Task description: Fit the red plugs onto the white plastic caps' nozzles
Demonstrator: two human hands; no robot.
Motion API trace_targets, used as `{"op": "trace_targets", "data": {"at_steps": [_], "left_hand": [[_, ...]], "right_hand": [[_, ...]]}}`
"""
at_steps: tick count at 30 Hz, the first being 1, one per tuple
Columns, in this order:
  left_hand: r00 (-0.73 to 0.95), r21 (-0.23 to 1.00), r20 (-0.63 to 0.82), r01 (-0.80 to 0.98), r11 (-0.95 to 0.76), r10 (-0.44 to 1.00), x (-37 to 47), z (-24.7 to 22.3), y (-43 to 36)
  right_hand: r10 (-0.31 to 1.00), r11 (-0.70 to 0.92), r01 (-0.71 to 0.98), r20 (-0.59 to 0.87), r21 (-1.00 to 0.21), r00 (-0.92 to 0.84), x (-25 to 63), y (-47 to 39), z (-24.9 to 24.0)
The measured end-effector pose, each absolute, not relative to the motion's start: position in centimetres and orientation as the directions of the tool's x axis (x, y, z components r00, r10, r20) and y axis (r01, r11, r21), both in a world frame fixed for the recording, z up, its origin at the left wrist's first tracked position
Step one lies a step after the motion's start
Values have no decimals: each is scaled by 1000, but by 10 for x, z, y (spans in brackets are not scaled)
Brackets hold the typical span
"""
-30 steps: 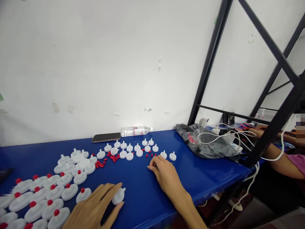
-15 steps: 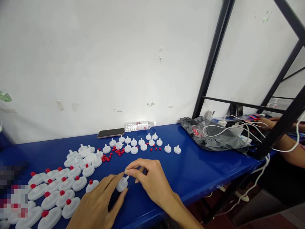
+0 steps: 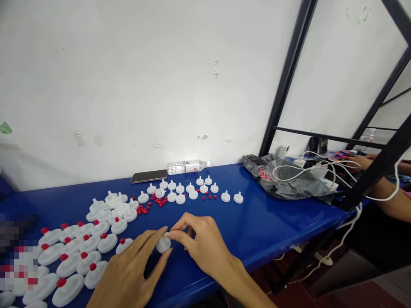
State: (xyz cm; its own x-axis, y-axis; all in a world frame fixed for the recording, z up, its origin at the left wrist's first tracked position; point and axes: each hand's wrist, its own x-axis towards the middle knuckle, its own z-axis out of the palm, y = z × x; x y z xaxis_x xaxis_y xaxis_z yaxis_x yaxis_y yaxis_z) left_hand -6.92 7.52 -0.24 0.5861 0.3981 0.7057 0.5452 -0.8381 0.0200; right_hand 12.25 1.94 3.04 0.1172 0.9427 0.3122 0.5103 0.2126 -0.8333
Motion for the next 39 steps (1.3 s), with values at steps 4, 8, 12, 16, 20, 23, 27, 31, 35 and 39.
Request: {"op": "trace_targets", "data": {"at_steps": [4,8,12,16,20,23,27,31,35,39], "left_hand": [[560,8,734,558,-830,384,-68,5,73],[595,-24,723,530,-848,351,-67,9,72],[593,-46,751,486,-873,290,-66,9,71],[605,-107,764,461,-881,224,-64,9,70],[634,-170,753,444,-880,174,-64,9,69],[637,-180,755,432,-884,158,-65,8,70],[622,-189,773,417,-889,128,-66,8,71],[623,-193,774,404,-894,115,-66,7,71],[616,-145,773,408,-902,154,-66,6,70],[604,-18,750,428,-904,271,-65,6,67]], "right_hand": [[935,220,662,349,-716,66,123,18,32],[927,240,731,375,-638,22,123,16,31],[927,267,719,374,-642,-10,124,16,31],[919,298,746,389,-596,-56,125,15,31],[921,315,782,372,-539,-115,126,14,29],[924,316,801,356,-508,-138,127,14,28],[927,330,781,336,-531,-163,129,14,28],[932,331,760,317,-559,-174,129,14,27],[931,339,755,315,-562,-183,128,15,25],[924,344,757,341,-556,-170,126,16,25]]}}
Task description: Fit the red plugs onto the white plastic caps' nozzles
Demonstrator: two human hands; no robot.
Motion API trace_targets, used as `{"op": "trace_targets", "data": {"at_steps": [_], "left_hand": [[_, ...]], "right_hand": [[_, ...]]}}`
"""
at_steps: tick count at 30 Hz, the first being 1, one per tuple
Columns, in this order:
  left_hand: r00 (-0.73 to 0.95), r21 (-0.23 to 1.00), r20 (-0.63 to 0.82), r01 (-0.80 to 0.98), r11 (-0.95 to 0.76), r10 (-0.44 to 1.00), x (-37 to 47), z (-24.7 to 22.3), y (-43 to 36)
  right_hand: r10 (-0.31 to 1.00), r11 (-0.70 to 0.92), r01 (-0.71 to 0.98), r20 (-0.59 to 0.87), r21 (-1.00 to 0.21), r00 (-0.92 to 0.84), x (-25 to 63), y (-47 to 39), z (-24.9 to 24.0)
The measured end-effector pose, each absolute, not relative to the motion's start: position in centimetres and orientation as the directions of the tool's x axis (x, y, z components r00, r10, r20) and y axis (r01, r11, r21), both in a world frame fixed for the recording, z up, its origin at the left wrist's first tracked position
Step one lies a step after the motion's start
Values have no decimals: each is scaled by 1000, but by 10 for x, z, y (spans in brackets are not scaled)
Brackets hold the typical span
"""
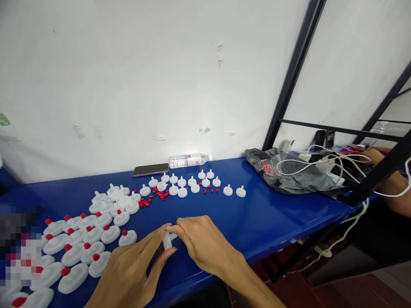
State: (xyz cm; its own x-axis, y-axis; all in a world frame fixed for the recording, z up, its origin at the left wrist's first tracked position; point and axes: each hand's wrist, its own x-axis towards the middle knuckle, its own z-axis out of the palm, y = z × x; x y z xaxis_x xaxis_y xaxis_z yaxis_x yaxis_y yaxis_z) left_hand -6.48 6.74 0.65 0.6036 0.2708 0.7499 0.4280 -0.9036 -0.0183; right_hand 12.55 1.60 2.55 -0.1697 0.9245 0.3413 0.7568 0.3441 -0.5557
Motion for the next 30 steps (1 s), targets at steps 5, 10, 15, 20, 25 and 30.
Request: {"op": "trace_targets", "data": {"at_steps": [5,10,15,20,25,30], "left_hand": [[653,76,642,467,-881,402,-61,6,63],[674,143,529,528,-837,515,-62,7,63],[633,132,531,594,-793,563,-63,0,65],[573,101,605,634,-767,553,-63,-6,68],[527,157,533,707,-690,662,-64,6,69],[638,40,538,634,-772,551,-64,4,70]], "right_hand": [[913,339,773,387,-536,-132,119,16,27],[921,333,781,358,-528,-150,118,11,29],[927,315,798,345,-513,-145,118,11,31],[937,251,831,340,-496,-80,117,12,30],[951,193,845,306,-499,-37,116,13,32],[951,180,855,307,-486,-26,116,15,32]]}}
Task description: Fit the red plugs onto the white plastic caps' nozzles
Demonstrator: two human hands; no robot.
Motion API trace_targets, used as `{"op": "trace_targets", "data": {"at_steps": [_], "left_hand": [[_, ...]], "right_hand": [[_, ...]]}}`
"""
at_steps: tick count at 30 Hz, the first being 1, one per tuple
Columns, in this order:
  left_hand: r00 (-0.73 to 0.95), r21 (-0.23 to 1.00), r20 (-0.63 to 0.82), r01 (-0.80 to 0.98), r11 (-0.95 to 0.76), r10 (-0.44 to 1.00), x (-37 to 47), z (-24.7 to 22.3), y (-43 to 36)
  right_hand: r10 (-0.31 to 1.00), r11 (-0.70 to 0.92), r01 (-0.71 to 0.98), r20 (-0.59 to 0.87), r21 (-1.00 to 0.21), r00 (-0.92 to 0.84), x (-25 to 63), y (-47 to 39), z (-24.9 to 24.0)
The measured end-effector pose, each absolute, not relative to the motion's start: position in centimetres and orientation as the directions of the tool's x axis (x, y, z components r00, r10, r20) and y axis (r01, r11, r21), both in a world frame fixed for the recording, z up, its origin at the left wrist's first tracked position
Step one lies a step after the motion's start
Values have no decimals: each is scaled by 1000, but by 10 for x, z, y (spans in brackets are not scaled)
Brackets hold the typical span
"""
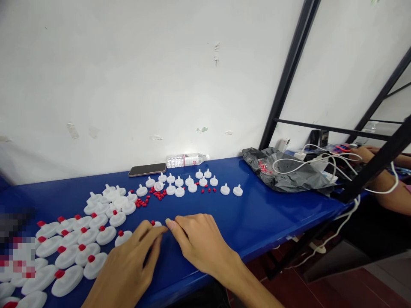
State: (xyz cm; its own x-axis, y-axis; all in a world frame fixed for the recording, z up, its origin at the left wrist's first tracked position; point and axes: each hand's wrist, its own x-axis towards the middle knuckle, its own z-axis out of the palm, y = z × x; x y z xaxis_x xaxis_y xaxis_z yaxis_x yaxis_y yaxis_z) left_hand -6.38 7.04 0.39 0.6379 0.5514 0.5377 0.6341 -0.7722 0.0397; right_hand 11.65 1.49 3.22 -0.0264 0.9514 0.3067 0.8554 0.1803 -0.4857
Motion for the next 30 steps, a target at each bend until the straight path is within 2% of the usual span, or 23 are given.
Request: {"op": "trace_targets", "data": {"at_steps": [2,4,10,13,17,21,23,26,30], "left_hand": [[707,-60,541,574,-817,456,-64,-3,71],[714,-122,549,583,-804,434,-66,-9,72],[643,-188,396,755,-628,655,-72,-6,71],[579,-173,415,807,-564,701,-70,0,68],[581,-136,445,796,-590,682,-69,3,66],[589,-95,437,781,-617,679,-70,2,68],[589,-72,439,776,-627,679,-69,2,68],[571,-46,449,783,-621,687,-68,2,68],[580,-34,449,772,-635,680,-67,2,68]], "right_hand": [[951,177,859,307,-481,-24,117,14,32],[952,178,862,304,-476,-29,117,14,32],[955,174,866,295,-468,-32,117,15,33],[954,176,868,298,-464,-34,116,15,32],[944,182,876,327,-447,-30,117,16,29],[912,115,902,405,-415,70,135,30,45],[896,39,932,425,-360,127,150,46,59],[913,-151,982,365,-117,184,170,74,77],[937,-184,982,295,-38,187,178,99,78]]}}
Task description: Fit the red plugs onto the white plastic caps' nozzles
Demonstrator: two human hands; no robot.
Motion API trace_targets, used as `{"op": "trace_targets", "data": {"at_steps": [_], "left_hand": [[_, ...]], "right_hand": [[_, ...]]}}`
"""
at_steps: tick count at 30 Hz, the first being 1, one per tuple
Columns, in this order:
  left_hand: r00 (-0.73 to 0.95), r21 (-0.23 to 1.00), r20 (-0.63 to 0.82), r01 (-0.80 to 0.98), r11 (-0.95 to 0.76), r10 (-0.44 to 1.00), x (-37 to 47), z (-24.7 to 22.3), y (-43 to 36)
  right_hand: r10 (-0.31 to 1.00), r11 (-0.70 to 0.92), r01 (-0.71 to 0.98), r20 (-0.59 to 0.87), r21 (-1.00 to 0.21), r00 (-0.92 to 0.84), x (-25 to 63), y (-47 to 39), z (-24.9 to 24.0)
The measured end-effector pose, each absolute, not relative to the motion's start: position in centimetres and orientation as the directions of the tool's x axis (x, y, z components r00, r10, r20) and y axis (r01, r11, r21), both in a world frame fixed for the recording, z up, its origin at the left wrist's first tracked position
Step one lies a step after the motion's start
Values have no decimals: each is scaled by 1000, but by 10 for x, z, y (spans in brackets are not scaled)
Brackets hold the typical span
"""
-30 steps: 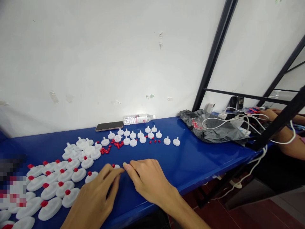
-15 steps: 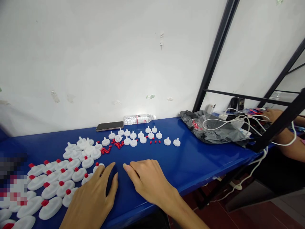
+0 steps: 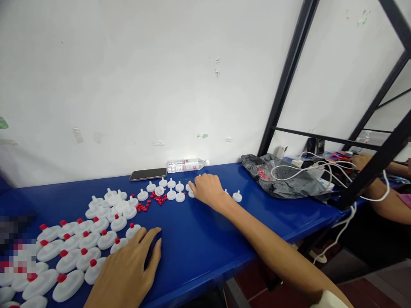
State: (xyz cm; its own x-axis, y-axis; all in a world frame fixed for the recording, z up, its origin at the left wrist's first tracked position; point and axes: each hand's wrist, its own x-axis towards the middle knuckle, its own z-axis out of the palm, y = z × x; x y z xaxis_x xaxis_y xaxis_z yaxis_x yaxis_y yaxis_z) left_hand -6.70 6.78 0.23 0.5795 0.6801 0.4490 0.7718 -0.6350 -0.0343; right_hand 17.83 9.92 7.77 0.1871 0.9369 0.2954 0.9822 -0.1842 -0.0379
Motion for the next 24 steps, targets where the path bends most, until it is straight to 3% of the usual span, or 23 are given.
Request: {"op": "trace_targets", "data": {"at_steps": [7,10,12,16,19,22,24], "left_hand": [[557,78,520,723,-686,647,-68,3,67],[519,147,579,692,-707,629,-67,6,65],[540,115,604,669,-735,586,-66,6,65],[631,33,588,606,-795,506,-64,2,67],[625,18,599,614,-789,501,-64,0,68],[639,16,576,615,-789,510,-65,0,67],[647,23,560,612,-790,518,-64,0,67]], "right_hand": [[935,-135,989,324,-56,146,167,85,81],[947,1,995,319,-104,32,148,60,85],[946,166,962,311,-218,-93,130,41,82],[940,261,906,302,-333,-160,110,20,77],[944,195,890,324,-413,-56,126,25,81],[947,24,850,286,-526,150,160,39,86],[944,-72,855,242,-514,226,181,49,86]]}}
